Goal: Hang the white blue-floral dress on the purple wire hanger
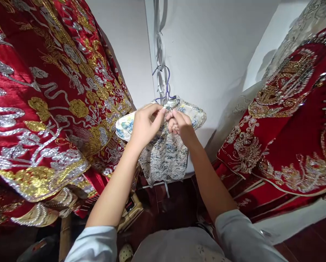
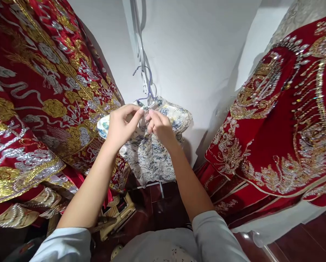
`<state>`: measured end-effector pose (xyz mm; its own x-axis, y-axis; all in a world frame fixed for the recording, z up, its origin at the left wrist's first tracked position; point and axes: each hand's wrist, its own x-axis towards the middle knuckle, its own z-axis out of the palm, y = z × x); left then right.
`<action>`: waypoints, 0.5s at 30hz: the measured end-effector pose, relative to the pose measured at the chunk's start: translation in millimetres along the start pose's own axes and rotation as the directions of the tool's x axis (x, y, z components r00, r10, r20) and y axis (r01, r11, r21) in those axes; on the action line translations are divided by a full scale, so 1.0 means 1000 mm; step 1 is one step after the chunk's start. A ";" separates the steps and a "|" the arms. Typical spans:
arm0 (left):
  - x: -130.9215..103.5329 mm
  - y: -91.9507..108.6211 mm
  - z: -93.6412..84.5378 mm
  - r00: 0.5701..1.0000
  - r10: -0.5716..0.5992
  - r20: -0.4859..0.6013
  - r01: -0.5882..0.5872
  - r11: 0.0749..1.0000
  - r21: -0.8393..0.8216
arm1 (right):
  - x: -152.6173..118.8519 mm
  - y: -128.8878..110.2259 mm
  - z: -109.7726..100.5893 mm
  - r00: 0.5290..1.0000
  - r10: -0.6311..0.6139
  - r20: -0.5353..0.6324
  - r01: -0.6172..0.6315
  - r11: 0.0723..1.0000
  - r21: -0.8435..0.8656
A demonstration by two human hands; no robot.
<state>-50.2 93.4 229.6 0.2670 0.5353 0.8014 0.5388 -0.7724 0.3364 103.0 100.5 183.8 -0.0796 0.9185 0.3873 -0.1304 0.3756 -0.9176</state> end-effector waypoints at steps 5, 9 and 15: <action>-0.006 -0.005 0.007 0.999 -0.017 -0.032 0.017 1.000 -0.002 | 0.012 -0.005 0.011 0.996 -0.084 -0.008 0.084 0.996 0.003; 0.003 -0.019 0.000 0.968 -0.100 -0.229 0.097 0.995 -0.025 | 0.005 0.020 0.016 0.996 -0.075 -0.048 0.065 0.981 -0.185; -0.009 -0.072 -0.040 0.513 -0.714 -0.477 0.147 0.620 -0.771 | -0.026 0.052 0.000 0.997 0.028 0.070 -0.012 0.974 -0.227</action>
<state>-123.6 130.8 217.3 -0.6288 0.6630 0.4062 -0.2431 -0.6638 0.7073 98.0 96.0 126.5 -0.1524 0.9178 0.3665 0.0983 0.3831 -0.9185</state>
